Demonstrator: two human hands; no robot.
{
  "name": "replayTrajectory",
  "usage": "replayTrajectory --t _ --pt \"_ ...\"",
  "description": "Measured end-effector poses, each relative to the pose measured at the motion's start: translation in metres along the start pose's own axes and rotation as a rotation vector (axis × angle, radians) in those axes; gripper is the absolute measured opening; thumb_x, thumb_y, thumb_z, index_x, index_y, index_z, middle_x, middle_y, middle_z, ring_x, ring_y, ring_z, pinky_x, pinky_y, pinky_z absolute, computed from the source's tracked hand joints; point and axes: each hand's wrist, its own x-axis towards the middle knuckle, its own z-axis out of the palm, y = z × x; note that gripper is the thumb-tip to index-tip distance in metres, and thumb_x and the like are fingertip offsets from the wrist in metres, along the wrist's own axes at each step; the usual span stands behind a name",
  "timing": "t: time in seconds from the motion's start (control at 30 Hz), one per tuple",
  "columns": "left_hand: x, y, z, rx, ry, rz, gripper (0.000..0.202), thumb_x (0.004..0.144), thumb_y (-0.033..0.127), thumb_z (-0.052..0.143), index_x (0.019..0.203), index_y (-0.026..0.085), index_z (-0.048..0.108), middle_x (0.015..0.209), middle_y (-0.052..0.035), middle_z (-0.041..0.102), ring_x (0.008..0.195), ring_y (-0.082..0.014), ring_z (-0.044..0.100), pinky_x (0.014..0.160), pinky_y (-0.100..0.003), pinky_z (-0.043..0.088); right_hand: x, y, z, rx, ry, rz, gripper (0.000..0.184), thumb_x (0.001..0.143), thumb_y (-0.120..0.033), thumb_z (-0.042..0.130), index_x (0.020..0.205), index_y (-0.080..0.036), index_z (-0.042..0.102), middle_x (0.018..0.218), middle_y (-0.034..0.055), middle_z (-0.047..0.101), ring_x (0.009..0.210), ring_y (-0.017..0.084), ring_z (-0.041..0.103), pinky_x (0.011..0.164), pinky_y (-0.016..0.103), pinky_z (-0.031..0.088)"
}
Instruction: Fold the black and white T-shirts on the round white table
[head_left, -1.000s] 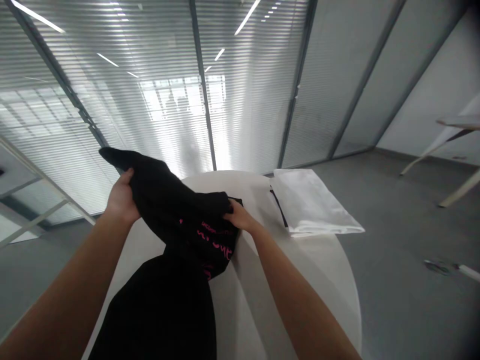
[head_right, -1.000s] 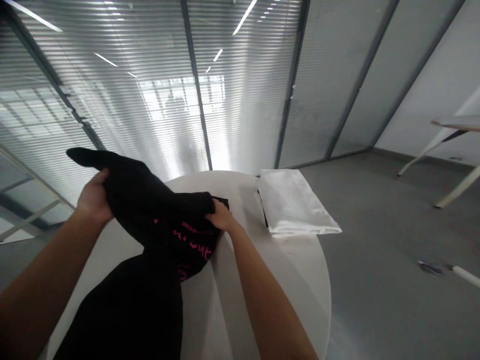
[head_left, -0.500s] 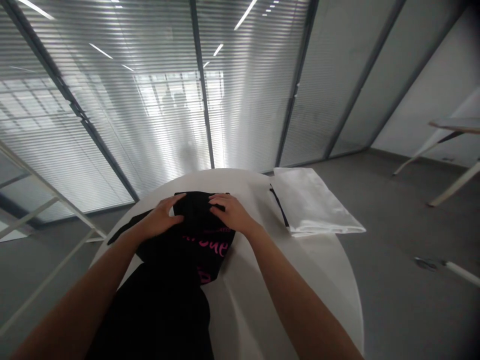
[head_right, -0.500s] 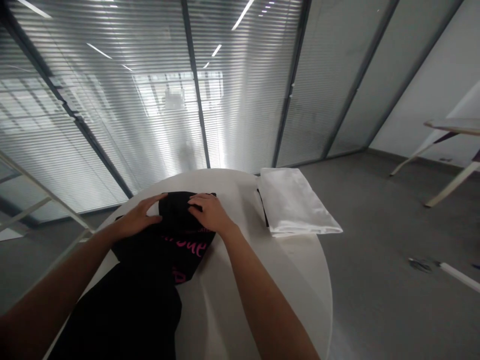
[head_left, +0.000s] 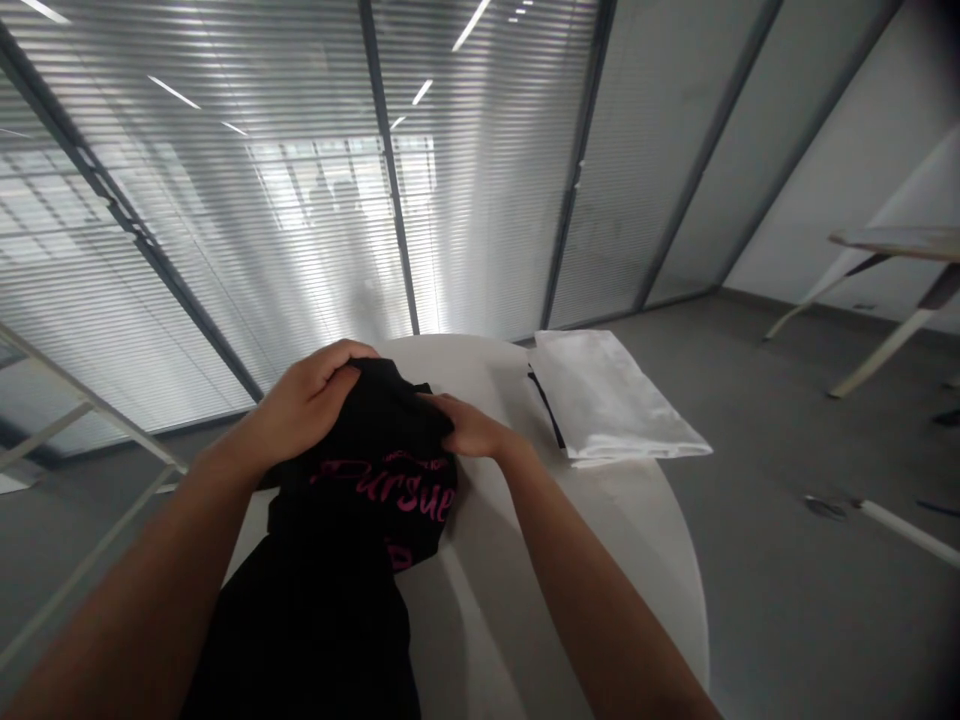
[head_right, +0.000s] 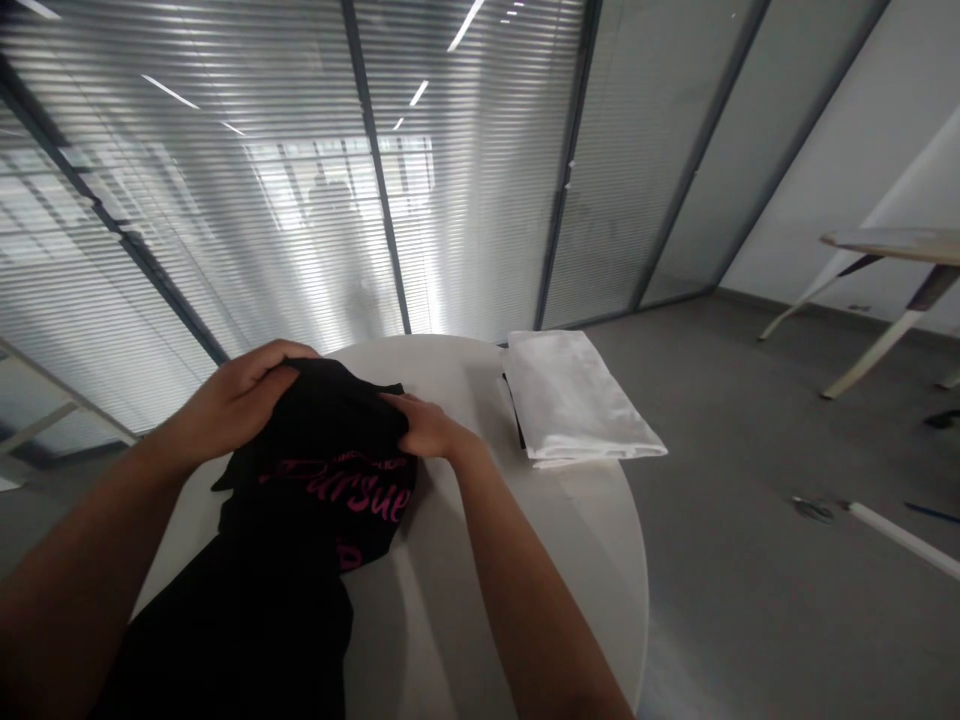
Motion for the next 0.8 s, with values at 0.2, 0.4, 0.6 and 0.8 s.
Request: replayTrajectory --t 0.2,0.4,0.6,0.8 --pt "-0.004 0.009 -0.037 -0.035 -0.035 -0.04 0.029 0.091 0.03 0.044 0.107 0.019 0.064 0.089 -0.0006 0.067 0.073 -0.0135 0.058 0.065 -0.024 0.046 0.009 0.025 0.007 0.32 0.238 -0.118 0.081 0.063 -0.014 0.066 0.137 -0.029 0.038 0.128 0.0072 0.045 0.106 0.021 0.054 0.089 0.04 0.05" --pt "-0.018 -0.004 -0.051 -0.078 0.089 -0.055 0.024 0.089 0.025 0.048 0.105 0.018 0.065 0.085 0.0011 0.064 0.073 -0.0101 0.054 0.062 -0.021 0.043 0.021 0.027 0.02 0.622 0.45 -0.08 0.087 0.062 -0.016 0.064 0.136 -0.039 0.026 0.145 0.0069 0.031 0.119 0.023 0.051 0.092 0.044 0.048" --pt "-0.03 -0.004 -0.063 -0.178 -0.071 0.084 0.022 0.087 0.02 0.05 0.09 0.023 0.072 0.087 0.0001 0.065 0.079 -0.0122 0.058 0.069 -0.025 0.045 0.025 0.028 0.063 0.401 0.249 -0.145 0.094 0.065 -0.018 0.068 0.148 -0.024 0.023 0.15 0.0138 0.036 0.138 0.029 0.034 0.11 0.05 0.03" --pt "-0.041 0.0 -0.074 -0.321 -0.126 0.112 0.024 0.085 0.018 0.054 0.087 0.028 0.076 0.085 -0.003 0.064 0.074 -0.0157 0.062 0.062 -0.029 0.046 0.024 0.01 0.055 0.309 -0.005 -0.105 0.06 0.068 -0.022 0.07 0.125 -0.016 0.053 0.116 0.0085 0.065 0.107 0.026 0.059 0.096 0.043 0.045"
